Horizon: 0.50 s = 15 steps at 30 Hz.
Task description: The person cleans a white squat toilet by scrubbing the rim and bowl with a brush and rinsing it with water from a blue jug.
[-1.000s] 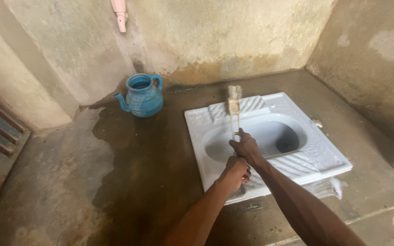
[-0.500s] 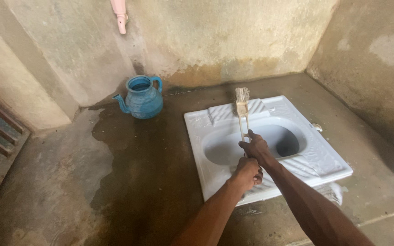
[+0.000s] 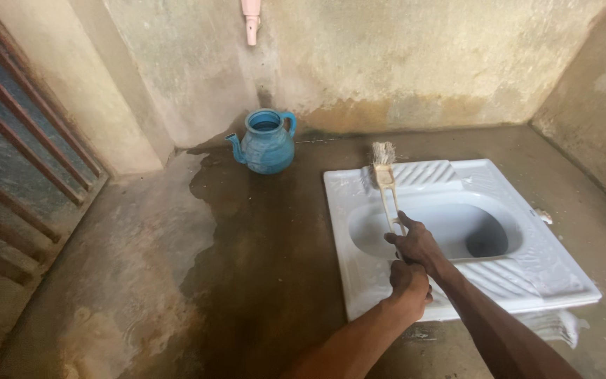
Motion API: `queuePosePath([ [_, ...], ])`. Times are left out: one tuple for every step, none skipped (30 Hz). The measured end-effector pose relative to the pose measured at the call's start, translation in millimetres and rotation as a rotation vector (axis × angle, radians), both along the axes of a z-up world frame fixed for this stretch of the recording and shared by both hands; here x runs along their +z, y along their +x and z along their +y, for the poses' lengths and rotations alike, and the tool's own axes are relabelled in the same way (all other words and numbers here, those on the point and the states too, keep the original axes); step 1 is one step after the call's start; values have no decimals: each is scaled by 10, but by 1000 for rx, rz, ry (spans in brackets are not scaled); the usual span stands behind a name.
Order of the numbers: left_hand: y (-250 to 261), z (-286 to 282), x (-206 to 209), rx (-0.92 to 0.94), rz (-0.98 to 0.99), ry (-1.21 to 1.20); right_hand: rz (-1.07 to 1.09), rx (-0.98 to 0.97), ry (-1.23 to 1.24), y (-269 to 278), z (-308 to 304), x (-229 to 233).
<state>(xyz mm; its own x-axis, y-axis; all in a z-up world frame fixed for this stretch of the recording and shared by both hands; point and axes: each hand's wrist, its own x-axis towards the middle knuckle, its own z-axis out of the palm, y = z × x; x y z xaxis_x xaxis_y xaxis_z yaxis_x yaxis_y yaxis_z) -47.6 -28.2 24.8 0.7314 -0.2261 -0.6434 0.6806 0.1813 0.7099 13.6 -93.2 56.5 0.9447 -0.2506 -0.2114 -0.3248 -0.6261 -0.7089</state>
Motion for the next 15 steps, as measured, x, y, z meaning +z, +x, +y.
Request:
queuePosePath([
  [-26,18,69,6,-4,-26,-30,22,-39,10,-1,3],
  [-49,40,110,13,-8,-53,-59,44,-78,13,-23,10],
  [-67,33,128,19,-12,-80,-32,28,-57,6,-48,19],
  [-72,-10,132,26,-10,-83,-6,11,-35,8,-59,30],
  [-59,-63,117,33,-10,-85,20,-7,-11,20,-67,49],
  [-37,-123,71,40,-9,-86,22,-32,-4,37,-92,72],
  [-2,-180,-8,8,-21,-89,27,-56,0,49,-129,79],
  [59,-221,-105,-23,-32,-92,31,-79,5,54,-174,67],
  [135,-231,-207,-50,-46,-95,0,-85,-2,72,-203,36],
  [204,-210,-297,-47,-18,-175,-32,-90,-10,94,-227,-2],
  [274,-170,-342,-45,7,-255,-66,-95,-16,122,-244,-32],
  [308,-149,-335,-43,32,-335,-56,-81,16,139,-237,-67],
  [283,-131,-295,-18,27,-267,-46,-65,47,144,-198,-110],
  [222,-90,-234,8,21,-200,-37,-50,79,150,-164,-138],
  [161,-54,-155,33,18,-134,-44,-12,60,160,-134,-154],
])
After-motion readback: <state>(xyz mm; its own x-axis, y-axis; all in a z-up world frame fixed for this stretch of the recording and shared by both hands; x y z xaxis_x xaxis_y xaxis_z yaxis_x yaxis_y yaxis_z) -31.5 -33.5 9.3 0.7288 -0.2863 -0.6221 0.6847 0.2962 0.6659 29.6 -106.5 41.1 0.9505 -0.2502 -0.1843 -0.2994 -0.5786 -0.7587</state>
